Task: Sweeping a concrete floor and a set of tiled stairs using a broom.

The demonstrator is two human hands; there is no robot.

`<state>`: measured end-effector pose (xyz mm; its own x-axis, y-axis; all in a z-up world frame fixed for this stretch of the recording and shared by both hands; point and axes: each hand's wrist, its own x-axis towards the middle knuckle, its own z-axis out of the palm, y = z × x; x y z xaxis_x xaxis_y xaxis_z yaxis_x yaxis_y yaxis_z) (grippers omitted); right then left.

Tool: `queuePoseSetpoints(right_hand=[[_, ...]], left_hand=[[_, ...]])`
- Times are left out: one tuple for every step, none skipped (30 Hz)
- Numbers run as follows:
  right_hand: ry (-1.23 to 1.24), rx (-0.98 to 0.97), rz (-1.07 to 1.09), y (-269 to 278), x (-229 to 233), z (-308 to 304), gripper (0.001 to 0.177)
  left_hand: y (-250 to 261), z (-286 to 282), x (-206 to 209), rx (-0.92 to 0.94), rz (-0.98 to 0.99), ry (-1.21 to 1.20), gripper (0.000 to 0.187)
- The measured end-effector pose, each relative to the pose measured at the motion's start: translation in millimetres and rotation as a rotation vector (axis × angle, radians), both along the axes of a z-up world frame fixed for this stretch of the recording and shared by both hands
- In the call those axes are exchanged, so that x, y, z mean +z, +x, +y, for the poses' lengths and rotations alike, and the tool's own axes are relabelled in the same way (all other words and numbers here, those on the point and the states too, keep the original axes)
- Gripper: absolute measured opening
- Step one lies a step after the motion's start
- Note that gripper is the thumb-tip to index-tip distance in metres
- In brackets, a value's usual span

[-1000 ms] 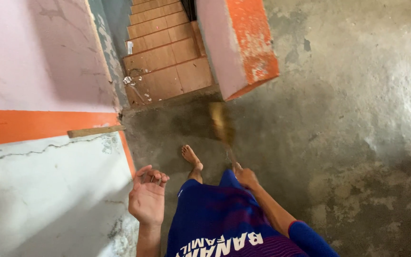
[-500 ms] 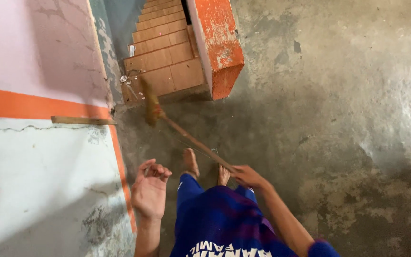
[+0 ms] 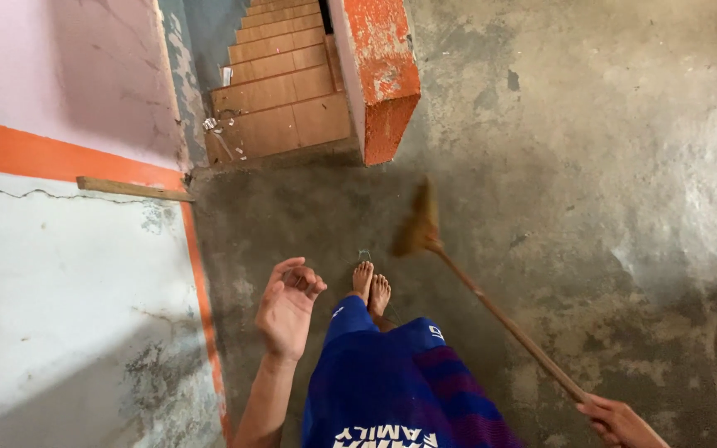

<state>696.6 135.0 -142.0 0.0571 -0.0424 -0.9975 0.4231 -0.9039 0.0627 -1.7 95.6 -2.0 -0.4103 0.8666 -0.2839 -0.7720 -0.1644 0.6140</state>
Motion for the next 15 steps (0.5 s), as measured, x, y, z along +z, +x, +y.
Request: queuePoseSetpoints(right_hand=[[-0.019, -0.048, -0.038, 25, -14, -10, 0.039], [-0.016, -0.051, -0.039, 75, -45, -27, 0.039], [0.022, -0.025, 0.007, 117, -78, -34, 0.042], [0.059, 0.000, 0.054, 134, -126, -37, 0.045], [0.052, -0.001, 0.055, 113, -120, -38, 0.045], [0.050, 0.259, -0.141, 92, -114, -39, 0.040], [0.062, 0.518, -0.336, 72, -110, -32, 0.037], [0.064, 0.520, -0.334, 53, -103, -26, 0.037], [0.003, 0.688, -0.440, 34, -94, -22, 0.040], [-0.059, 0.855, -0.545, 15, -84, -18, 0.044], [-0.051, 0.857, -0.546, 12, -86, -18, 0.044], [-0.013, 0.853, -0.540, 9, -87, -18, 0.044], [0.022, 0.852, -0.533, 7, -87, -20, 0.045], [0.027, 0.858, -0.532, 6, -98, -23, 0.045], [0.071, 0.724, -0.489, 10, -103, -32, 0.041]], left_hand=[[1, 2, 2, -0.009, 0.003, -0.010, 0.050], [2, 3, 3, -0.013, 0.002, -0.007, 0.050], [4, 1, 4, -0.020, 0.007, -0.006, 0.049], [5, 0, 6, -0.027, 0.012, -0.005, 0.049], [6, -5, 7, -0.027, 0.013, -0.012, 0.049], [6, -10, 7, -0.023, 0.012, -0.011, 0.049], [7, -12, 7, -0.015, 0.013, -0.003, 0.050], [7, -15, 7, -0.012, 0.015, -0.003, 0.050], [7, -20, 8, -0.003, 0.025, -0.006, 0.050], [7, -26, 9, 0.007, 0.035, -0.010, 0.049], [6, -30, 6, 0.012, 0.038, -0.004, 0.049], [6, -35, 3, 0.027, 0.022, -0.007, 0.049], [6, -41, 2, 0.045, 0.006, -0.013, 0.049], [5, -42, 3, 0.051, 0.008, -0.011, 0.049], [6, -45, 3, 0.048, 0.010, -0.007, 0.049]])
